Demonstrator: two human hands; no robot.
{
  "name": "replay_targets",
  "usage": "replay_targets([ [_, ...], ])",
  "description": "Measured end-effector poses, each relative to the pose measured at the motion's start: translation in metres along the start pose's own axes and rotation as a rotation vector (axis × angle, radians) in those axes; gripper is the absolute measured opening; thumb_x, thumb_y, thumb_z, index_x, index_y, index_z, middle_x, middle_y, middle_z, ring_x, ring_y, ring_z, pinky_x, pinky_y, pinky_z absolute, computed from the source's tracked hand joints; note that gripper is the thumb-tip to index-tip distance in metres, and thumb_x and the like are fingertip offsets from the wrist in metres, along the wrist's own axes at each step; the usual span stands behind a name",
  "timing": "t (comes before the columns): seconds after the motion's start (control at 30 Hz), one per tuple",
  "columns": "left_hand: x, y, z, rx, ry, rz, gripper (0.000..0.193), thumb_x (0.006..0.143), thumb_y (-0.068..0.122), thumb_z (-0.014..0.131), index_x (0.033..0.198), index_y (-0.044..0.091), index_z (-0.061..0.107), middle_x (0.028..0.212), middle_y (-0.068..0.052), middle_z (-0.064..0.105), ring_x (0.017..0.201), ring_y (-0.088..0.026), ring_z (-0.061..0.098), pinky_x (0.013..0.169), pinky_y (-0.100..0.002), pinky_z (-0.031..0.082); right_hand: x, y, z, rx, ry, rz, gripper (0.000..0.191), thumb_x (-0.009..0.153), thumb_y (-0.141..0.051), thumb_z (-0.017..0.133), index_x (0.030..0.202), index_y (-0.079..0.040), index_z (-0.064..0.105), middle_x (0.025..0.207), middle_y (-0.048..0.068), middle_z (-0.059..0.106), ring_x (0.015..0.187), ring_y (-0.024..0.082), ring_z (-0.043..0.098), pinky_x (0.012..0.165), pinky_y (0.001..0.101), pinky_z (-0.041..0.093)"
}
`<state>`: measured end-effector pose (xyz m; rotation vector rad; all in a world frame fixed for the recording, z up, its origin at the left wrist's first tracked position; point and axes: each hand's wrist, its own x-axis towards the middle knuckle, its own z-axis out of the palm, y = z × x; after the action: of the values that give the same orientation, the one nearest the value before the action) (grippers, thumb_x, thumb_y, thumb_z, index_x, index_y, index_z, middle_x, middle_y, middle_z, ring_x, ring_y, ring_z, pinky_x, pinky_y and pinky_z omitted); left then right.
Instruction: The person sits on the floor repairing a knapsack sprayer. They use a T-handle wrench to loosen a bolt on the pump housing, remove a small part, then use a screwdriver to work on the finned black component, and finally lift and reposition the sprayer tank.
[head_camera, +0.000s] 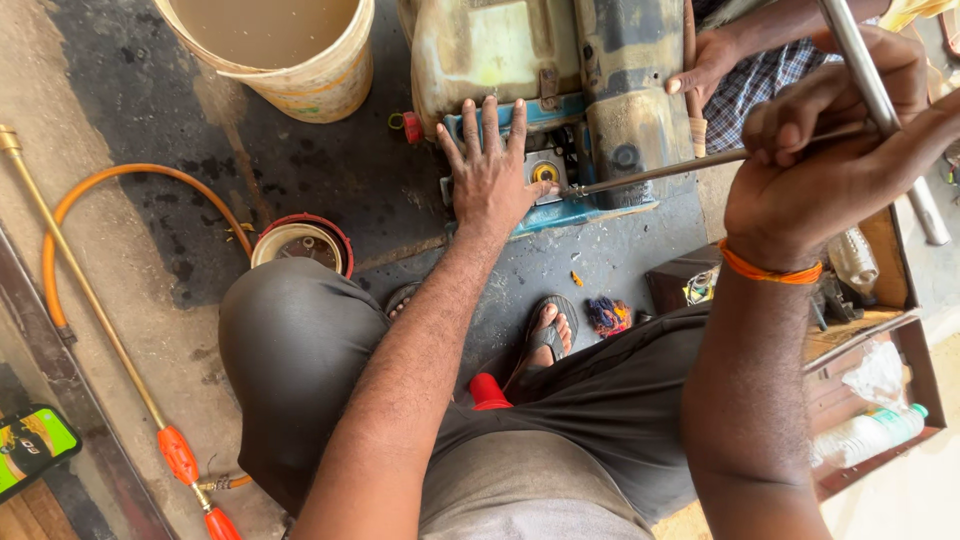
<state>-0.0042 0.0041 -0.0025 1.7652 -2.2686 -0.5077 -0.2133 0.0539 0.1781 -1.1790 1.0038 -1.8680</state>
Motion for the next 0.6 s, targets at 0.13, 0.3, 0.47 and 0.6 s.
replay_targets([
  [0.13, 0.002, -0.002, 0.006, 0.002, 0.013, 0.012, 0.128, 0.063, 0.076, 0.082, 0.161, 0.016, 0.025, 0.164, -0.022, 0.024, 0.154, -0.045, 0.015, 0.12, -0.077, 0.009, -0.009, -0.004, 0.023, -0.21, -0.073, -0.03, 0.071, 0.116, -0.059, 0.031, 0.107, 0.006, 0.059, 0.062, 0.012, 0.042, 0.049, 0.016, 0.03, 0.052, 0.0307, 0.027],
  [0.3, 0.003, -0.003, 0.01, 0.046, -0.006, 0.015, 0.129, 0.065, 0.077, 0.08, 0.163, 0.015, 0.022, 0.165, -0.024, 0.019, 0.154, -0.046, 0.014, 0.119, -0.078, 0.009, -0.026, -0.003, 0.052, -0.357, -0.046, -0.066, 0.067, 0.12, -0.057, 0.033, 0.12, 0.004, 0.059, 0.071, 0.012, 0.052, 0.048, 0.014, 0.036, 0.052, 0.0283, 0.031],
  [0.47, 0.003, -0.001, 0.013, 0.031, -0.023, 0.005, 0.13, 0.064, 0.081, 0.077, 0.161, 0.015, 0.021, 0.165, -0.025, 0.018, 0.154, -0.046, 0.012, 0.119, -0.078, 0.009, -0.014, -0.008, 0.065, -0.519, 0.017, -0.14, 0.065, 0.119, -0.057, 0.035, 0.124, 0.004, 0.058, 0.075, 0.011, 0.053, 0.049, 0.014, 0.037, 0.052, 0.0278, 0.031],
  [0.6, 0.002, -0.003, 0.012, 0.03, 0.019, 0.014, 0.13, 0.065, 0.078, 0.079, 0.162, 0.014, 0.022, 0.166, -0.025, 0.018, 0.155, -0.046, 0.013, 0.12, -0.078, 0.01, 0.023, -0.034, 0.034, -0.766, -0.324, -0.048, 0.066, 0.118, -0.058, 0.035, 0.122, 0.003, 0.058, 0.074, 0.011, 0.052, 0.05, 0.014, 0.037, 0.052, 0.028, 0.03],
])
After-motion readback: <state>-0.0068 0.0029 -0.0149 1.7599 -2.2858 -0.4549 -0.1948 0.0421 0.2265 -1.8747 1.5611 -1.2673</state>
